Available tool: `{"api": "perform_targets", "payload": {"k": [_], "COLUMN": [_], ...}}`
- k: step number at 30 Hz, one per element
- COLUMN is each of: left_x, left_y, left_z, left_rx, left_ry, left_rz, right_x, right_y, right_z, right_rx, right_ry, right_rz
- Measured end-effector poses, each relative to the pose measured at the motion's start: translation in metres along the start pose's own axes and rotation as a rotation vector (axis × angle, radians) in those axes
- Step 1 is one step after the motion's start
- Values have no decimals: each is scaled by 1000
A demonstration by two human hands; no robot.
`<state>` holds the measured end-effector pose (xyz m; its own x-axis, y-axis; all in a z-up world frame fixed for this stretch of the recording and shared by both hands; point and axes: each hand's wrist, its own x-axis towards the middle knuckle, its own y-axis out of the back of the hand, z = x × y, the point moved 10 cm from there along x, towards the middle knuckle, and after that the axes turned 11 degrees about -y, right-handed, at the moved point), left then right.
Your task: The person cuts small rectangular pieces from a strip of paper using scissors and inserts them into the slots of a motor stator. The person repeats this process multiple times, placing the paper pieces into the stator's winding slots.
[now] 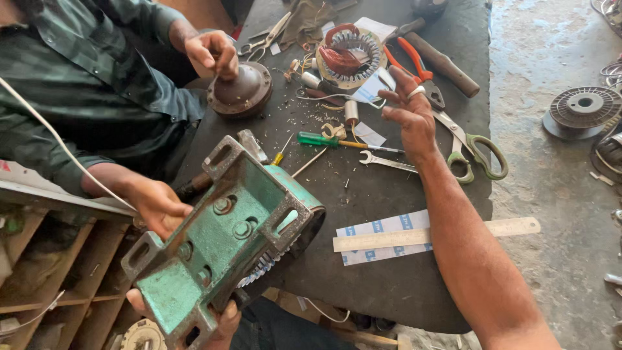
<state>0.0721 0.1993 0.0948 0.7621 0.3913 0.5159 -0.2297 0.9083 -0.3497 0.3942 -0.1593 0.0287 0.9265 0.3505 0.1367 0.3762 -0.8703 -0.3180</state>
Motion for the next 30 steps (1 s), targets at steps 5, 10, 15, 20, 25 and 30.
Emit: {"api": "perform_targets", "payload": {"k": [5,10,15,20,25,30], "left_x": [-17,-81,-102,-85,-57,-30], "left_y": [3,4,10,6,-16,-47], "left_z": [11,25,28,12,-3,0], "left_rx": [25,100,140,113,59,-28], "left_ry": [-11,31,40,10,-26,-78], "left_rz": [18,92,107,93,80,117], "right_x": [-6,-25,-17,-9,-6,-16], "right_y": [-15,-71,-87,-75,-71,-77], "right_z": [-18,-19,6,7,15,-3], "right_rx": [-208,-1081,-1378,-1347,-1313,-1362], "right_ry": [71,246,157,166,86,333], "right_rz": [30,43,81,192,254,314]}}
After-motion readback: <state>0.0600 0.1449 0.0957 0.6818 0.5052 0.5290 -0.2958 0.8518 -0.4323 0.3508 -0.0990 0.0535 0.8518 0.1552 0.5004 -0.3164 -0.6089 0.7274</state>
